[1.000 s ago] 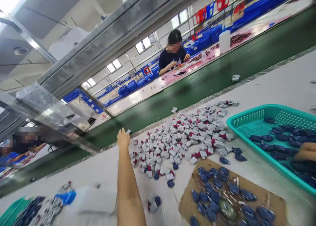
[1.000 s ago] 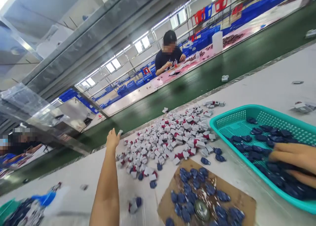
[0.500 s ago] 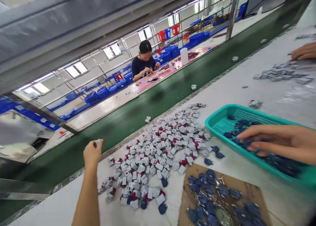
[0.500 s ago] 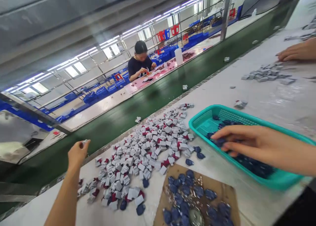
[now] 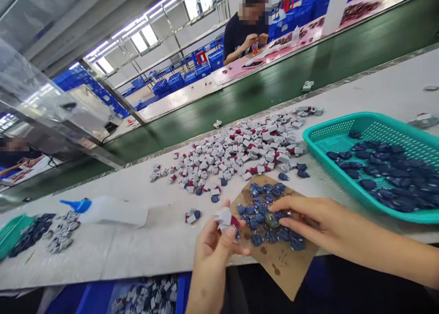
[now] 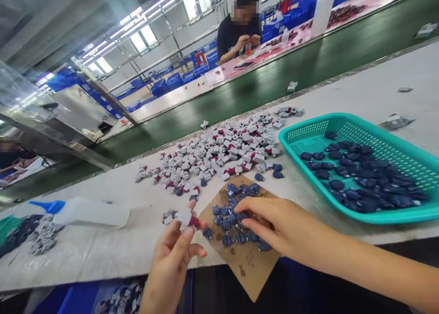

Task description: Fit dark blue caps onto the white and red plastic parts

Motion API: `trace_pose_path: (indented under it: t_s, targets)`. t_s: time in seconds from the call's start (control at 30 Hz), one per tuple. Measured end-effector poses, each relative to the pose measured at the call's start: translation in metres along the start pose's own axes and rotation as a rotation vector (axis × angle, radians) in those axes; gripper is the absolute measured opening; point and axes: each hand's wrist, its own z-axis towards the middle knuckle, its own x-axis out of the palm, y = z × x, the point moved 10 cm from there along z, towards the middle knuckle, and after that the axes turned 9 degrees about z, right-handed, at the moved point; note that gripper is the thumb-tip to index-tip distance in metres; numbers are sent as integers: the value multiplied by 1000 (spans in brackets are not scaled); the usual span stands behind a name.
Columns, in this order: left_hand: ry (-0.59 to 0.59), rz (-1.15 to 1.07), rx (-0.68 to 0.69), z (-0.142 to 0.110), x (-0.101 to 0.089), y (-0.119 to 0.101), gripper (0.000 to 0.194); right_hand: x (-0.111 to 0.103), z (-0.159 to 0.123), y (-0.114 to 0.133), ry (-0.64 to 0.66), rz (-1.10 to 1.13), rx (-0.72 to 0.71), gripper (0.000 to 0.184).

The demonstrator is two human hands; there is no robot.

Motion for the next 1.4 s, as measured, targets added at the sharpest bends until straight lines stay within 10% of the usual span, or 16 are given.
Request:
trace_pose_path:
  t_s: [0.33,0.87,1.03,1.4]
  targets:
    - [-287,-294,-76,-37,-11,58,38,26,15,4,49,-372,-192,17]
    - [-93,-361,-115,-24,-6,64,19,18,14,-9,56,-314,-119,15]
    - [25,-378,-120,-26,0,65,45,19,18,-11,93,-387,-108,15]
    - [-315,-212,61,-37,-20,67,44,46,17,-21,199,-486,-169,15]
